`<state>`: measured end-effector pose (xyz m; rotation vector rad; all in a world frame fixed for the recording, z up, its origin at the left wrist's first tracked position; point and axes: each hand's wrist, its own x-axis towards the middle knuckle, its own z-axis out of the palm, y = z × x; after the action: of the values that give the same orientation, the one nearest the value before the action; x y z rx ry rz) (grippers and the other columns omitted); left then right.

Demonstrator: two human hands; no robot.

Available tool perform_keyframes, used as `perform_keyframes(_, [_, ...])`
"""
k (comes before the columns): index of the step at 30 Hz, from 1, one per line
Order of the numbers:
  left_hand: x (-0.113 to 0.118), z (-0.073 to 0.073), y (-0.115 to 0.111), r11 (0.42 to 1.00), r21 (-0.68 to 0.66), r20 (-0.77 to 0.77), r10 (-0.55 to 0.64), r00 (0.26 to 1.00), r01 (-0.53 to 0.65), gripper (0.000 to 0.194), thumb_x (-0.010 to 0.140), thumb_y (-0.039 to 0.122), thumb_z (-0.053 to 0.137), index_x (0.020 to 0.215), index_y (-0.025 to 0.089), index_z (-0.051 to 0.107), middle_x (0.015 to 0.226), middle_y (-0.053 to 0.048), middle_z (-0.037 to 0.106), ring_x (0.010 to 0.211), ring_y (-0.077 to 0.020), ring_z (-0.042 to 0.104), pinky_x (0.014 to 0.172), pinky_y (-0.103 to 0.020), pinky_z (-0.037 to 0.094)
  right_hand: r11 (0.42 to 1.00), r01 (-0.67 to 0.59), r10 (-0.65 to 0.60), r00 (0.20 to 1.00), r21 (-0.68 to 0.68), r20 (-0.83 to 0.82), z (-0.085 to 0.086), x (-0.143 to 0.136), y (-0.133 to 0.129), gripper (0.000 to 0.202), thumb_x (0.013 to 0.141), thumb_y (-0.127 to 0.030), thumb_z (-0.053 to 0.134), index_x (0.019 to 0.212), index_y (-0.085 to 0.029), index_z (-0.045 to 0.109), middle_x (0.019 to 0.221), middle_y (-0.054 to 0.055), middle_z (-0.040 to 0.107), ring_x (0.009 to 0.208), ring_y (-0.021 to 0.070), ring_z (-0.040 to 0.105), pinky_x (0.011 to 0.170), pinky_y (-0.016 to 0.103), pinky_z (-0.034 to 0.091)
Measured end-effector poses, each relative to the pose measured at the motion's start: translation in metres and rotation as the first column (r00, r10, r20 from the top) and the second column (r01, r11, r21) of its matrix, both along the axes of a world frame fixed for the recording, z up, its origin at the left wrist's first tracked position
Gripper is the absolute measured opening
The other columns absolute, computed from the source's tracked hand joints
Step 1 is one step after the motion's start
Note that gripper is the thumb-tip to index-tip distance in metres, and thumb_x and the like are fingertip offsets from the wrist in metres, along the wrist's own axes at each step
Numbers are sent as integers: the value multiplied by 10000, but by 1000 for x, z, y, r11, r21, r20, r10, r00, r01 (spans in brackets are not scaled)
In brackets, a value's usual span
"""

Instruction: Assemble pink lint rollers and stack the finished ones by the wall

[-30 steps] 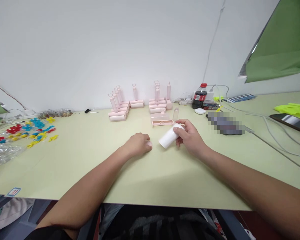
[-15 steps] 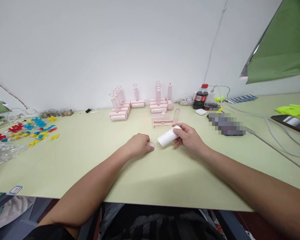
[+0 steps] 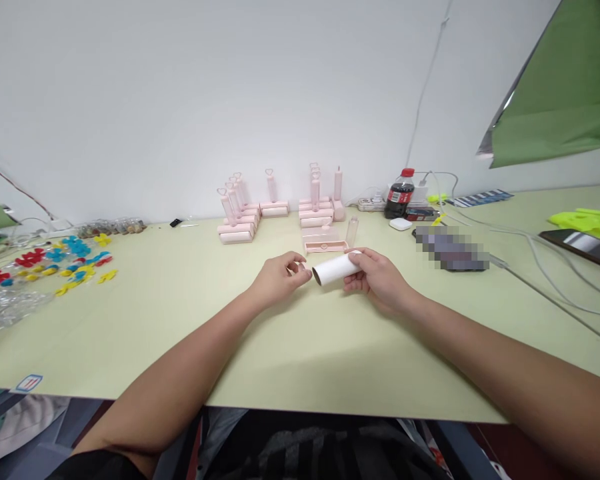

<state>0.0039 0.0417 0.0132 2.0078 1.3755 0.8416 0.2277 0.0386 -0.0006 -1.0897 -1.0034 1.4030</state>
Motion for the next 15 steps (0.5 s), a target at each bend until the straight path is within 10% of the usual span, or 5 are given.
perform_keyframes(7, [7,-5,0,995,-96,373,32,927,5,310,776,444,658,724,178,508,780,-27,652,691,-141,619,565,-253,508,999,21,-25,995,-40,-96,3,-1,0,66,894,-243,549,895,-177,550,707,26,598,553,128,603,501,267,583])
perform_keyframes(15, [11,-13,-2,995,-71,391,-33,920,66,350,814,510,629,890,178,547,799,-13,646,734,-136,610,604,-255,514,998,-20,13,990,-53,-138,7,-4,-5,53,915,-215,503,916,-179,542,732,24,599,559,133,608,512,281,580])
